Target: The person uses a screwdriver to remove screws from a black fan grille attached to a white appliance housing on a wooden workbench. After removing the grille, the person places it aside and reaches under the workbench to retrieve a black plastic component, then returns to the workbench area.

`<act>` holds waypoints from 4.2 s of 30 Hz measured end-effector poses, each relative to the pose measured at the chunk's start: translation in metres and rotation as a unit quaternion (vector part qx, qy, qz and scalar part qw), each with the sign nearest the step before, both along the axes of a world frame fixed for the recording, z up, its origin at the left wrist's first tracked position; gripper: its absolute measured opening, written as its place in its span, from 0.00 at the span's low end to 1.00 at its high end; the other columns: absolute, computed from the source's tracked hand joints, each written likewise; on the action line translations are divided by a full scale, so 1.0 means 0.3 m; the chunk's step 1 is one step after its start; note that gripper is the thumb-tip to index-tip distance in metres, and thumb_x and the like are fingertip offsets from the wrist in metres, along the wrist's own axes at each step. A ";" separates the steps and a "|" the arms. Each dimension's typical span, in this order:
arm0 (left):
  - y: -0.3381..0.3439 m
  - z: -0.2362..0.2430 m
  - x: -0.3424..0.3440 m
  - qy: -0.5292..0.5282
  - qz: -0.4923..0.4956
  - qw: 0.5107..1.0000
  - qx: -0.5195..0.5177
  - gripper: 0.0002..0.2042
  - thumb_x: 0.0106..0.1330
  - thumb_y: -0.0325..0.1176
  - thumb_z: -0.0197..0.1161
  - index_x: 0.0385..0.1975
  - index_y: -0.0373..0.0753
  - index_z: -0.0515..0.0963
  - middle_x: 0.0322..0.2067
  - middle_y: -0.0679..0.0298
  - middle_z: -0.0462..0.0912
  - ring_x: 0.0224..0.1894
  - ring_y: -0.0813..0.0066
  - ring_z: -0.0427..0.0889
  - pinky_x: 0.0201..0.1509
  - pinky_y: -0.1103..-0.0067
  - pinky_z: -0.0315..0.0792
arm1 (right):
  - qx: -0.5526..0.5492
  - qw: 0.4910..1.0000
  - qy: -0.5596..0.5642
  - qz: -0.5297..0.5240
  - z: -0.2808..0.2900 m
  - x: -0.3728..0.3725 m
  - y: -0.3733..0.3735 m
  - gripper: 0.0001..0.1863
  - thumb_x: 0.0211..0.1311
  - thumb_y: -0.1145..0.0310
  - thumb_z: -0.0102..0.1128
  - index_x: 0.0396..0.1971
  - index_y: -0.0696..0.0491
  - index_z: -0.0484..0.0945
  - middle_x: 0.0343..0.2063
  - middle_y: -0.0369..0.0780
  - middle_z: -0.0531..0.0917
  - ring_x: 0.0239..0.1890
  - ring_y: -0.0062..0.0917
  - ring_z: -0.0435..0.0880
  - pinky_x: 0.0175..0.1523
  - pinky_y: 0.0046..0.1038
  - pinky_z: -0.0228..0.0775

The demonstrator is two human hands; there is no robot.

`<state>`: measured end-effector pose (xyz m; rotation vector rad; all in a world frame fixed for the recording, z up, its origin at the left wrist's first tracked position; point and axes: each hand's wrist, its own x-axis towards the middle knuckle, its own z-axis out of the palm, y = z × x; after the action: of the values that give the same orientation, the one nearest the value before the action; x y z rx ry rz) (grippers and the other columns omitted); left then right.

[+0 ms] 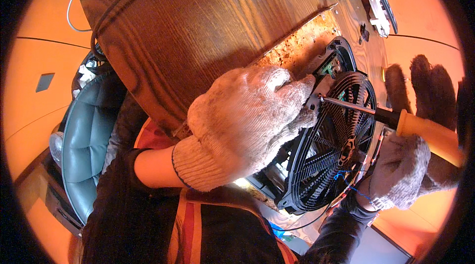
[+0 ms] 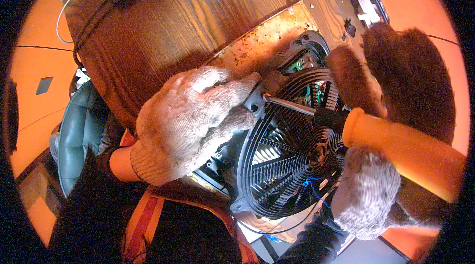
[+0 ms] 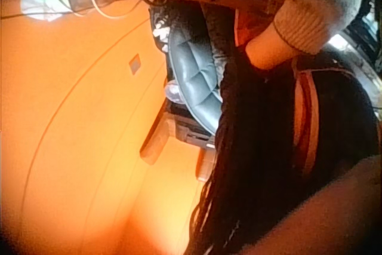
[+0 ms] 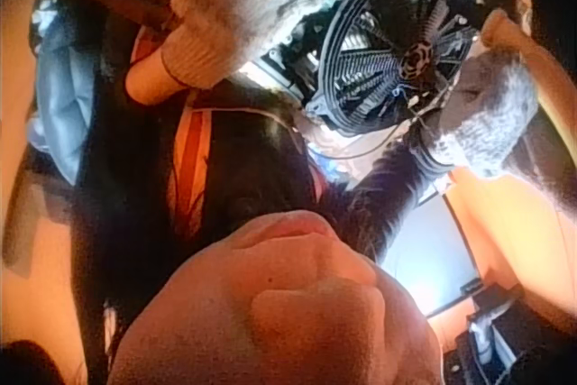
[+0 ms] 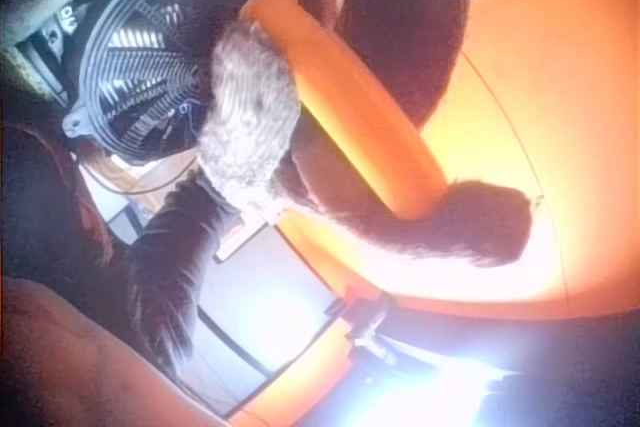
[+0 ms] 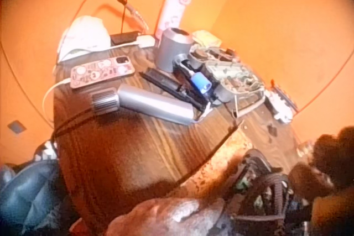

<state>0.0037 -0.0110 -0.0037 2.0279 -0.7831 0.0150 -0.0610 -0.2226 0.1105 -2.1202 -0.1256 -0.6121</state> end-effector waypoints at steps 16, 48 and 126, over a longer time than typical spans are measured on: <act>0.010 0.011 0.001 0.069 -0.028 0.997 -0.013 0.21 0.55 0.38 0.70 0.47 0.36 0.79 0.36 0.55 0.82 0.39 0.53 0.80 0.44 0.66 0.74 | -0.024 0.999 -0.023 0.005 -0.011 0.036 0.047 0.29 0.60 0.70 0.62 0.61 0.58 0.65 0.53 0.59 0.74 0.49 0.49 0.80 0.58 0.51 0.71; 0.006 -0.015 -0.002 0.039 -0.023 0.999 0.007 0.19 0.59 0.44 0.65 0.46 0.41 0.80 0.35 0.56 0.80 0.38 0.55 0.79 0.44 0.67 0.73 | -0.068 0.996 -0.054 0.008 0.012 0.072 0.110 0.34 0.54 0.75 0.66 0.61 0.59 0.63 0.44 0.61 0.78 0.40 0.47 0.84 0.49 0.46 0.79; 0.003 0.007 -0.003 0.078 -0.019 0.996 0.029 0.15 0.60 0.43 0.64 0.40 0.40 0.81 0.32 0.55 0.80 0.35 0.54 0.80 0.40 0.65 0.73 | -0.052 0.987 0.087 0.122 -0.041 0.046 0.121 0.43 0.48 0.70 0.77 0.63 0.59 0.61 0.47 0.49 0.81 0.48 0.35 0.83 0.52 0.32 0.76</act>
<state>0.0027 -0.0101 -0.0015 2.0410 -0.7293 -0.1885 -0.0474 -0.1861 0.0982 -2.2038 -0.3206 -0.2786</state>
